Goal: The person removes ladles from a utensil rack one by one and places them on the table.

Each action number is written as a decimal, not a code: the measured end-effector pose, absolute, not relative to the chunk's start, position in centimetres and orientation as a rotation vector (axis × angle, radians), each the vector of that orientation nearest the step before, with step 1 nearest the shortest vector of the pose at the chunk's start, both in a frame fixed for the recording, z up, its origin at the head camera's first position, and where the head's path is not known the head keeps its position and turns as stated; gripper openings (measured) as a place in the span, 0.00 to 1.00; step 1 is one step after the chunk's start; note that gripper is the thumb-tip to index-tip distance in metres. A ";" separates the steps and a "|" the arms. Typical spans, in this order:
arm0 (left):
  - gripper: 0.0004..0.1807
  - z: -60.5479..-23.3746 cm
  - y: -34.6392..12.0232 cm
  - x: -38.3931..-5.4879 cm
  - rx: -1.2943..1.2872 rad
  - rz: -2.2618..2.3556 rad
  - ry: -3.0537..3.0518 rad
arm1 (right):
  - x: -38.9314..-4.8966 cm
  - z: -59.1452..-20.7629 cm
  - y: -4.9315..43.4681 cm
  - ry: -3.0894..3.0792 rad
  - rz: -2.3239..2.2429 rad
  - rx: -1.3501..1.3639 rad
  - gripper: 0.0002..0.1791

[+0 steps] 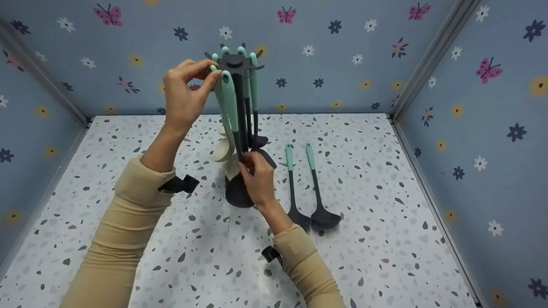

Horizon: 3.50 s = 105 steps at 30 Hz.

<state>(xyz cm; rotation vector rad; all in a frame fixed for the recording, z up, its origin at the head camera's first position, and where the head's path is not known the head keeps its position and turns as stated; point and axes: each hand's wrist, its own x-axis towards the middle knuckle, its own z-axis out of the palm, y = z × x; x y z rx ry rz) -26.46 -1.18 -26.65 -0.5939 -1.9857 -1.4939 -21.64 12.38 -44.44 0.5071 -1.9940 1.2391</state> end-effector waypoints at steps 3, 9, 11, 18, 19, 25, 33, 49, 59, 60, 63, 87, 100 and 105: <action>0.12 -26.7 -1.2 -26.5 -0.594 -1.493 -1.987 | -21.5 -44.5 12.3 -1.981 1.241 0.508 0.10; 0.12 -26.7 -1.2 -26.4 -0.589 -1.492 -1.997 | -21.2 -44.5 12.2 -1.978 1.240 0.523 0.09; 0.12 -26.6 -1.2 -26.4 -0.590 -1.499 -1.999 | -21.2 -44.5 12.2 -1.973 1.232 0.532 0.08; 0.12 -26.7 -1.3 -26.4 -0.591 -1.483 -2.011 | -21.2 -44.3 12.1 -1.949 1.241 0.559 0.06; 0.12 -26.7 -1.3 -26.4 -0.591 -1.478 -2.011 | -21.1 -44.2 12.1 -1.945 1.242 0.565 0.07; 0.12 -26.6 -1.2 -26.4 -0.597 -1.482 -2.002 | -20.8 -43.9 12.0 -1.902 1.228 0.593 0.07; 0.12 -26.7 -1.2 -26.4 -0.588 -1.489 -2.011 | -20.0 -43.3 12.1 -1.835 1.286 0.614 0.07; 0.12 -26.7 -1.2 -26.5 -0.576 -1.484 -2.018 | -17.8 -41.7 14.7 -1.784 1.365 0.541 0.08; 0.11 -26.7 -1.1 -26.4 -0.580 -1.501 -1.989 | -18.4 -42.8 18.6 -1.839 1.299 0.412 0.08; 0.11 -26.7 -1.1 -26.4 -0.581 -1.503 -1.991 | -18.5 -43.0 19.1 -1.853 1.289 0.394 0.08; 0.11 -26.7 -1.1 -26.4 -0.581 -1.504 -1.992 | -18.7 -43.4 20.4 -1.897 1.252 0.338 0.07; 0.11 -26.7 -1.1 -26.4 -0.572 -1.501 -2.009 | -21.6 -44.1 29.9 -2.280 0.995 0.000 0.08; 0.10 -26.7 -1.2 -26.3 -0.581 -1.511 -1.998 | -22.3 -46.4 33.3 -2.573 0.906 -0.212 0.09; 0.11 -26.6 -1.1 -26.3 -0.579 -1.516 -2.003 | -22.1 -47.2 34.1 -2.644 0.868 -0.212 0.10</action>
